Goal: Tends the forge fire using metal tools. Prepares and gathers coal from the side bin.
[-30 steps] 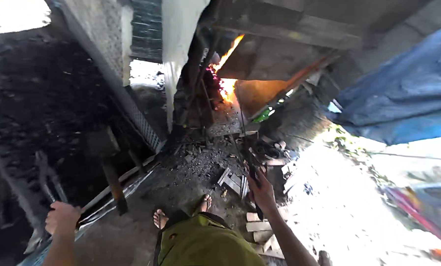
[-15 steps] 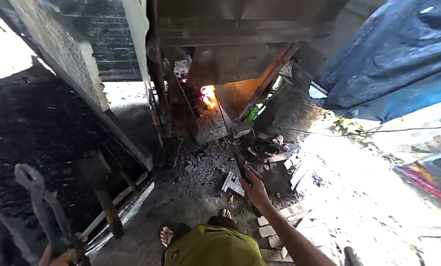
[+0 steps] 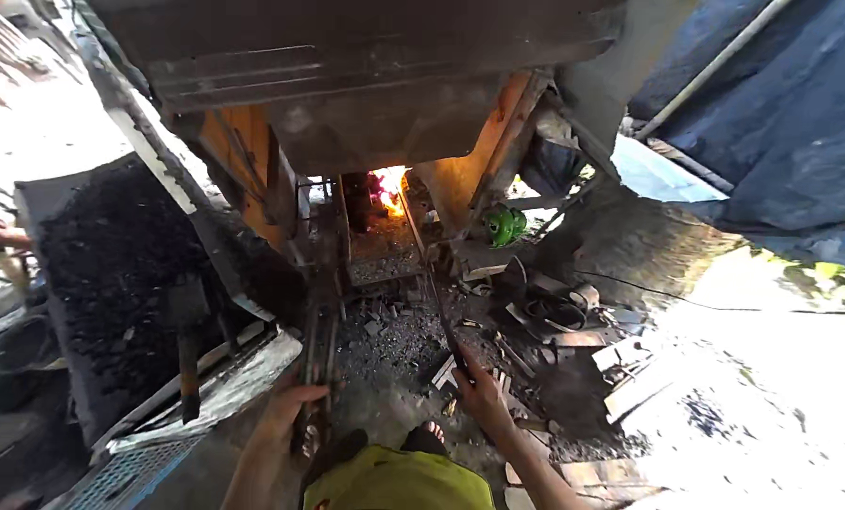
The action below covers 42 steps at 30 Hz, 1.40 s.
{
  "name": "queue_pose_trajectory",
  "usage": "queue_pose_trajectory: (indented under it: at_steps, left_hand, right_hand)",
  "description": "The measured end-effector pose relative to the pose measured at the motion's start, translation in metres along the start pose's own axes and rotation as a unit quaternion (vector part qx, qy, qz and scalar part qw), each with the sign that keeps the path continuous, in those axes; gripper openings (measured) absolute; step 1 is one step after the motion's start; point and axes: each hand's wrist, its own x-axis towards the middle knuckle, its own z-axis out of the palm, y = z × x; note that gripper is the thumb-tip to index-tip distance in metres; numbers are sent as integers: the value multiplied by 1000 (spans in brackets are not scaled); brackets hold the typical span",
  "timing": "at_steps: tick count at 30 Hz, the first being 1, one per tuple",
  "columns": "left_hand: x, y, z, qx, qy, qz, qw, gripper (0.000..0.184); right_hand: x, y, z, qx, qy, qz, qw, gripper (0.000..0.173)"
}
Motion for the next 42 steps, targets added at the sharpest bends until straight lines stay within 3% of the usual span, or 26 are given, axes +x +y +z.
queue_pose_trajectory:
  at_steps: [3, 7, 15, 20, 29, 33, 36, 42]
  left_hand:
    - [47, 3, 49, 57, 5, -53, 997, 45]
    - [109, 22, 92, 115, 28, -82, 990, 41]
    - [202, 55, 110, 73, 13, -138, 988, 14]
    - [214, 65, 108, 36, -11, -139, 990, 13]
    - [217, 80, 105, 31, -17, -148, 988, 16]
    - [221, 85, 113, 47, 24, -112, 992, 4]
    - [224, 89, 117, 83, 47, -85, 992, 6]
    - [233, 103, 98, 23, 9, -50, 998, 4]
  right_hand:
    - [-7, 20, -13, 9, -1, -26, 1000, 59]
    - [-20, 35, -24, -5, -13, -37, 999, 60]
    - [-73, 38, -20, -31, 8, -16, 999, 59]
    - [-62, 17, -18, -71, 27, -5, 997, 59]
    - [27, -73, -23, -182, -64, 65, 979, 61]
    - [27, -78, -14, -199, -88, 80, 973, 62]
    - [13, -75, -14, -205, -101, 84, 970, 63]
    - [-4, -68, -15, -216, -111, 73, 967, 62]
